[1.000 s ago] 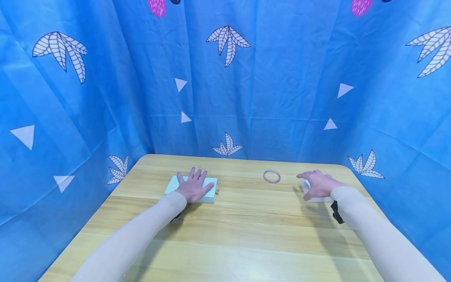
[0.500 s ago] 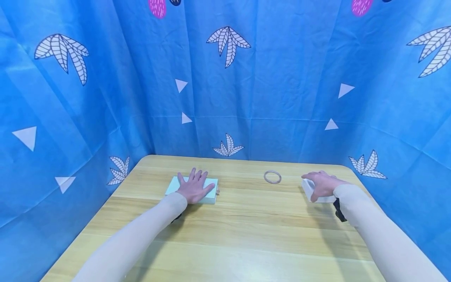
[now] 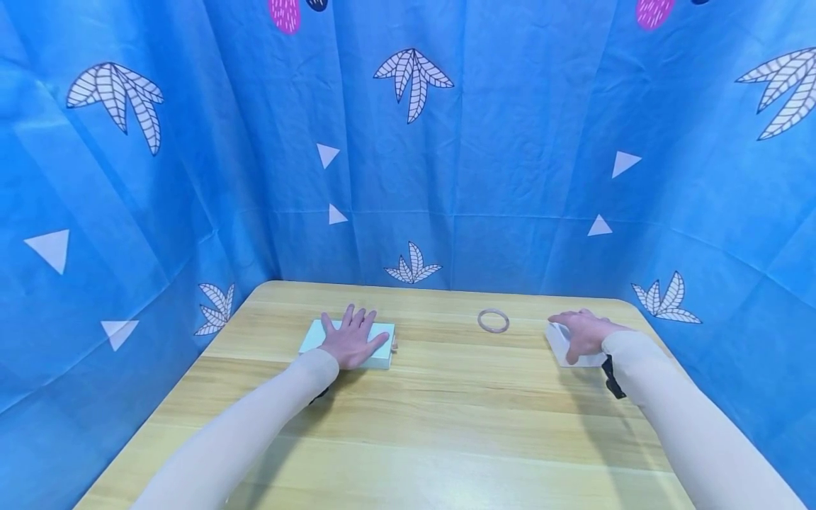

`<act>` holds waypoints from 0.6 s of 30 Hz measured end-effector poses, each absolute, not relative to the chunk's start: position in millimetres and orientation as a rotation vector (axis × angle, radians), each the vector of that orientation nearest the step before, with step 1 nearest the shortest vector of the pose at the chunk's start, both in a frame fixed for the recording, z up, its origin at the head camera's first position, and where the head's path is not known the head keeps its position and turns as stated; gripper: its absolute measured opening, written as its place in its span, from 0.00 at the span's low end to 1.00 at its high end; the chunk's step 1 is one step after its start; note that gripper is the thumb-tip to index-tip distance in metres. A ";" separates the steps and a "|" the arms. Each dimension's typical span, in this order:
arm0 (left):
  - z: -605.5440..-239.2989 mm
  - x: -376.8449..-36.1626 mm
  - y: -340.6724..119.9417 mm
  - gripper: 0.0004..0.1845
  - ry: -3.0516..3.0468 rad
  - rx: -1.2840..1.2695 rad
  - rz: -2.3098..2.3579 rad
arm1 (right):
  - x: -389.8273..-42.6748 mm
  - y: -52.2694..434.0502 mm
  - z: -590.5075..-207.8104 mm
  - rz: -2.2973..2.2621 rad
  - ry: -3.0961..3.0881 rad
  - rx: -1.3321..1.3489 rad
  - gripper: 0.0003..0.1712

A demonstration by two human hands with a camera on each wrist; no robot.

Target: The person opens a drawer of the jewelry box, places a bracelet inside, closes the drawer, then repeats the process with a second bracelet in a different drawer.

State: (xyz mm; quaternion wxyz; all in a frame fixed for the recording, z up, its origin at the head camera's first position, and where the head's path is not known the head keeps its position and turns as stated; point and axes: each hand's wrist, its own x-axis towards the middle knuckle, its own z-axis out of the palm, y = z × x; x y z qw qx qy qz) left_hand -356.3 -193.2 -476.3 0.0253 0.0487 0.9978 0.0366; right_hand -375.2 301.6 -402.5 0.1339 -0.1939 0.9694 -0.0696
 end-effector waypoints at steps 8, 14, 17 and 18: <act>-472.9 -352.8 -190.5 0.48 3.088 0.130 0.121 | -376.6 305.7 -404.3 -0.192 2.811 -0.571 0.54; -472.4 -353.6 -190.3 0.48 3.091 0.132 0.122 | -378.7 307.8 -405.8 -0.211 2.811 -0.557 0.53; -472.6 -354.1 -190.1 0.48 3.084 0.126 0.112 | -379.4 307.6 -405.9 -0.222 2.803 -0.544 0.53; -472.7 -354.2 -190.1 0.48 3.084 0.126 0.111 | -379.7 307.8 -406.1 -0.224 2.800 -0.541 0.53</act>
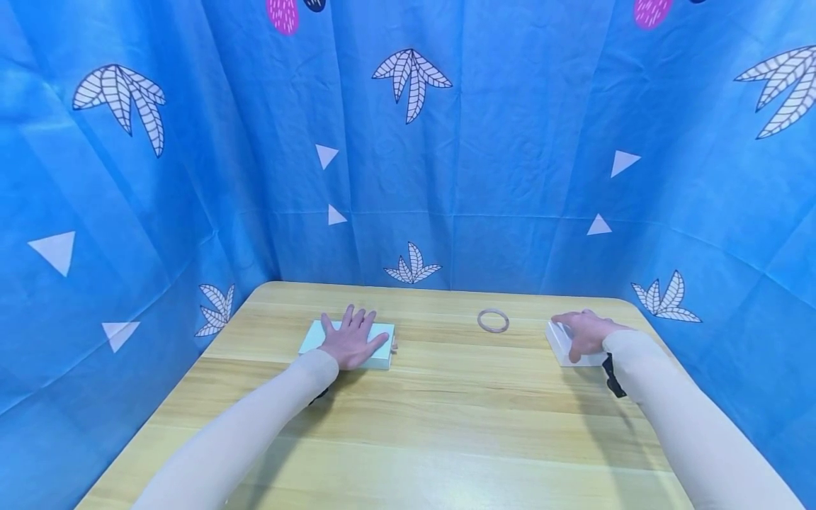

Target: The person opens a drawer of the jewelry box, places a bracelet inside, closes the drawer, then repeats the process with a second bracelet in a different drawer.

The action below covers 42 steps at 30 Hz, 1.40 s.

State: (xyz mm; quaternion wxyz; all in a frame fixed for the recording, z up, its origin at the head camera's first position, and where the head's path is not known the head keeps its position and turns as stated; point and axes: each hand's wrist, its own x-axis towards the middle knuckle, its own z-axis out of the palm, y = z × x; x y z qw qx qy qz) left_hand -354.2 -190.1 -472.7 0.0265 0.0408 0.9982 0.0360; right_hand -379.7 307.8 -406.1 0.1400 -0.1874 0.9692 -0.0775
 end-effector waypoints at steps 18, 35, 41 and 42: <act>-474.3 -353.7 -190.6 0.48 3.103 0.141 0.153 | -381.3 310.9 -407.5 -0.241 2.813 -0.551 0.51; -472.8 -352.3 -190.3 0.48 3.116 0.140 0.137 | -381.4 308.4 -405.7 -0.228 2.832 -0.577 0.53; -475.0 -352.3 -192.0 0.48 3.108 0.133 0.125 | -382.4 305.5 -407.7 -0.220 2.811 -0.543 0.52; -475.4 -352.0 -192.5 0.48 3.108 0.135 0.124 | -382.6 305.1 -408.1 -0.218 2.810 -0.540 0.52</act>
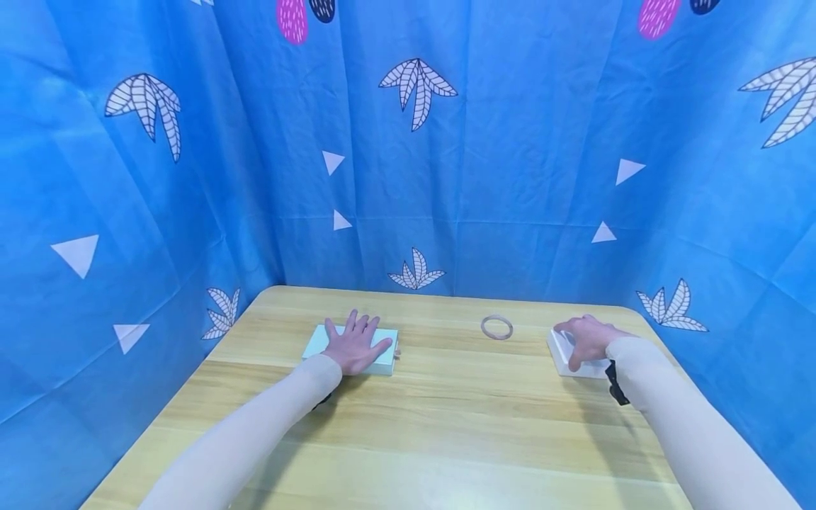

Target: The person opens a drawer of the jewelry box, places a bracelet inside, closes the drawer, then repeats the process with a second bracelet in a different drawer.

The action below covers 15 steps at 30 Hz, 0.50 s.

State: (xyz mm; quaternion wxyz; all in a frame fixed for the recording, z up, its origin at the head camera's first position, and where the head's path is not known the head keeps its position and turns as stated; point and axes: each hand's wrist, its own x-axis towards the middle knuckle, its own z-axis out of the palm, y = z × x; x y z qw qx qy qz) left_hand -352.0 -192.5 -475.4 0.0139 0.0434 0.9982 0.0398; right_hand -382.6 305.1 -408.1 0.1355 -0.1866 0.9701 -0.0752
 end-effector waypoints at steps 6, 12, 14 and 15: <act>-478.1 -351.5 -193.5 0.48 3.118 0.146 0.148 | -382.3 304.2 -408.7 -0.208 2.817 -0.553 0.52; -476.8 -350.9 -192.6 0.48 3.116 0.146 0.147 | -381.4 301.6 -407.5 -0.216 2.818 -0.555 0.52; -476.7 -351.0 -192.8 0.48 3.118 0.144 0.146 | -381.0 300.6 -407.4 -0.213 2.817 -0.557 0.52; -476.7 -351.0 -192.9 0.48 3.118 0.142 0.146 | -380.7 300.0 -407.3 -0.210 2.818 -0.562 0.52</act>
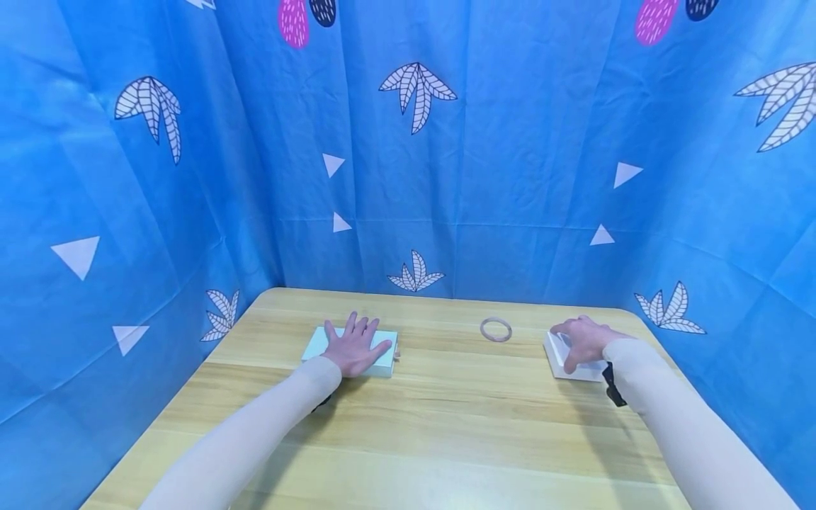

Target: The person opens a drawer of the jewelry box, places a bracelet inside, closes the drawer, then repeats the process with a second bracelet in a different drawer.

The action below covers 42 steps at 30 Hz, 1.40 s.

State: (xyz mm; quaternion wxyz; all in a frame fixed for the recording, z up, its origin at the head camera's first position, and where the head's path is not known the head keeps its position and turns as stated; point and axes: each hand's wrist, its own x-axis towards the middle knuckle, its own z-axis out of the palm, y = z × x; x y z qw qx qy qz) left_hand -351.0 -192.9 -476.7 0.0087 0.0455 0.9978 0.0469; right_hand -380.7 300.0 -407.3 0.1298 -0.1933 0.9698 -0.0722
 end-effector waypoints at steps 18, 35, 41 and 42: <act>-477.4 -349.2 -191.8 0.48 3.109 0.137 0.157 | -369.5 278.6 -399.5 -0.150 2.834 -0.652 0.50; -474.8 -350.2 -191.6 0.47 3.111 0.137 0.154 | -368.8 250.7 -394.4 -0.116 2.862 -0.760 0.49; -472.8 -349.3 -190.2 0.46 3.114 0.136 0.162 | -366.5 240.7 -390.5 -0.108 2.863 -0.783 0.48; -472.6 -349.6 -190.0 0.46 3.111 0.134 0.159 | -366.4 239.3 -390.3 -0.104 2.861 -0.787 0.48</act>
